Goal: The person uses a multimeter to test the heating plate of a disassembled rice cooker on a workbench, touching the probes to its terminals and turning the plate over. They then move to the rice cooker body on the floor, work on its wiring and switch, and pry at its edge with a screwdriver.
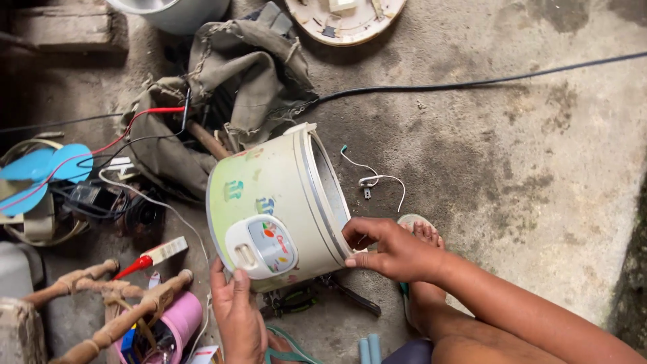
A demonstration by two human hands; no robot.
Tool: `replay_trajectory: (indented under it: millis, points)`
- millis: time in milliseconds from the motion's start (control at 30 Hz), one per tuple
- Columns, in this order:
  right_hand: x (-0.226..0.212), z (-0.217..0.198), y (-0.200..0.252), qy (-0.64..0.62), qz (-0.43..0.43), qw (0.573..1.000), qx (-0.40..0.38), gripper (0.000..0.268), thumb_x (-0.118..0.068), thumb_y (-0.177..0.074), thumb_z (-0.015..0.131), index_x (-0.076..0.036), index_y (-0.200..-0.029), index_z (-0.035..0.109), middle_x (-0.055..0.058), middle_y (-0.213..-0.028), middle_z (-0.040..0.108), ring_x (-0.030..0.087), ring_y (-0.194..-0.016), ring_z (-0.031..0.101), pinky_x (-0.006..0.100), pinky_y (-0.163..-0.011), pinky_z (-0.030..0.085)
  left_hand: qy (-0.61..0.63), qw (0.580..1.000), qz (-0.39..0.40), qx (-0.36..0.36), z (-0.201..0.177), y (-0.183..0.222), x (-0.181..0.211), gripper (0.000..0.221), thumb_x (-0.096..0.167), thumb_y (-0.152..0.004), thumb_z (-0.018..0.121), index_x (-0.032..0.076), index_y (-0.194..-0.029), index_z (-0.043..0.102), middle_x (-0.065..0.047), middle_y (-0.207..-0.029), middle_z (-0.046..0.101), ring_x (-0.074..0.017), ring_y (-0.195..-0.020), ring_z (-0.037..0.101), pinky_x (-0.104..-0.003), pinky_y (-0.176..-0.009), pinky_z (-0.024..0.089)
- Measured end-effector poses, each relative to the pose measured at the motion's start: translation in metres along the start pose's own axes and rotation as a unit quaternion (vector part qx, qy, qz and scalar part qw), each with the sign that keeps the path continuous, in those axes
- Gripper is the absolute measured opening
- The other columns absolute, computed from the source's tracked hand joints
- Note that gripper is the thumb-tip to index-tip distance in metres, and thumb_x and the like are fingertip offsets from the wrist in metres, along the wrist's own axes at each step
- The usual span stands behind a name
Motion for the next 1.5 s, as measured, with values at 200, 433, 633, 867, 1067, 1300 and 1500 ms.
replay_trajectory:
  millis: [200,433,633,867,1067,1300,1500]
  points:
    - [0.002,0.017,0.007,0.124,-0.021,0.991,-0.043,0.028,-0.020,-0.084,0.081,-0.003,-0.101,0.066,0.008,-0.094,0.071,0.016,-0.092,0.073,0.032,-0.085,0.059,-0.084,0.996,0.028,0.015,-0.013,0.025,-0.018,0.050,0.008,-0.099,0.058,0.003,-0.145,0.041,-0.015,-0.138,0.060,-0.0196,-0.126,0.057,-0.035,-0.109,0.041]
    - [0.003,0.031,0.004,0.134,0.033,0.989,-0.047,0.033,-0.025,-0.085,0.079,-0.004,-0.108,0.068,0.008,-0.095,0.077,0.017,-0.092,0.076,0.034,-0.085,0.061,-0.148,0.988,0.053,-0.011,-0.034,0.029,-0.039,0.047,0.012,-0.099,0.060,0.001,-0.141,0.043,-0.015,-0.130,0.063,-0.0212,-0.120,0.059,-0.036,-0.105,0.045]
    - [0.019,0.033,0.015,0.069,0.089,0.994,-0.008,0.052,-0.019,-0.084,0.073,-0.003,-0.132,0.063,0.009,-0.120,0.076,0.019,-0.114,0.068,0.038,-0.095,0.055,-0.265,0.959,0.096,0.012,-0.051,0.026,-0.060,0.076,0.032,-0.098,0.067,-0.001,-0.155,0.028,-0.023,-0.153,0.051,-0.0318,-0.143,0.049,-0.042,-0.115,0.037]
    - [0.082,-0.062,-0.022,0.310,0.078,0.944,0.073,0.031,-0.004,-0.084,0.077,0.007,-0.112,0.074,0.021,-0.097,0.076,0.027,-0.097,0.075,0.041,-0.092,0.060,-0.230,0.973,0.031,0.009,-0.044,0.041,0.012,0.079,0.043,-0.093,0.062,0.023,-0.163,0.029,-0.021,-0.130,0.067,-0.0417,-0.116,0.065,-0.048,-0.098,0.050]
    - [-0.019,-0.035,-0.105,0.536,-0.030,0.844,0.015,0.031,-0.020,-0.084,0.077,-0.004,-0.111,0.076,0.011,-0.098,0.076,0.020,-0.097,0.075,0.033,-0.093,0.061,-0.253,0.967,0.042,-0.009,-0.042,0.031,0.012,0.076,0.042,-0.096,0.065,0.026,-0.162,0.032,-0.022,-0.121,0.070,-0.0426,-0.107,0.068,-0.051,-0.091,0.052]
    - [-0.121,0.008,-0.143,0.732,-0.132,0.668,0.021,0.033,-0.038,-0.084,0.080,-0.016,-0.109,0.081,0.000,-0.098,0.078,0.012,-0.096,0.077,0.025,-0.094,0.064,-0.178,0.983,-0.029,-0.045,-0.041,0.020,0.018,0.067,0.042,-0.096,0.061,0.023,-0.157,0.039,-0.022,-0.109,0.075,-0.0405,-0.092,0.075,-0.051,-0.081,0.054]
    - [-0.261,0.346,-0.117,0.752,-0.358,0.543,-0.111,0.028,-0.031,-0.079,0.076,-0.017,-0.103,0.075,0.006,-0.098,0.073,0.028,-0.095,0.074,0.041,-0.094,0.058,-0.218,0.975,0.030,-0.008,0.006,-0.016,-0.038,0.063,0.040,-0.097,0.067,0.018,-0.150,0.043,-0.027,-0.117,0.069,-0.0459,-0.105,0.067,-0.061,-0.085,0.049]
Point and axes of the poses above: each hand's wrist, its own y-axis away from the middle knuckle, its own z-axis out of the palm, x = y × z, the point moved 9 cm from there along -y, towards the middle knuckle
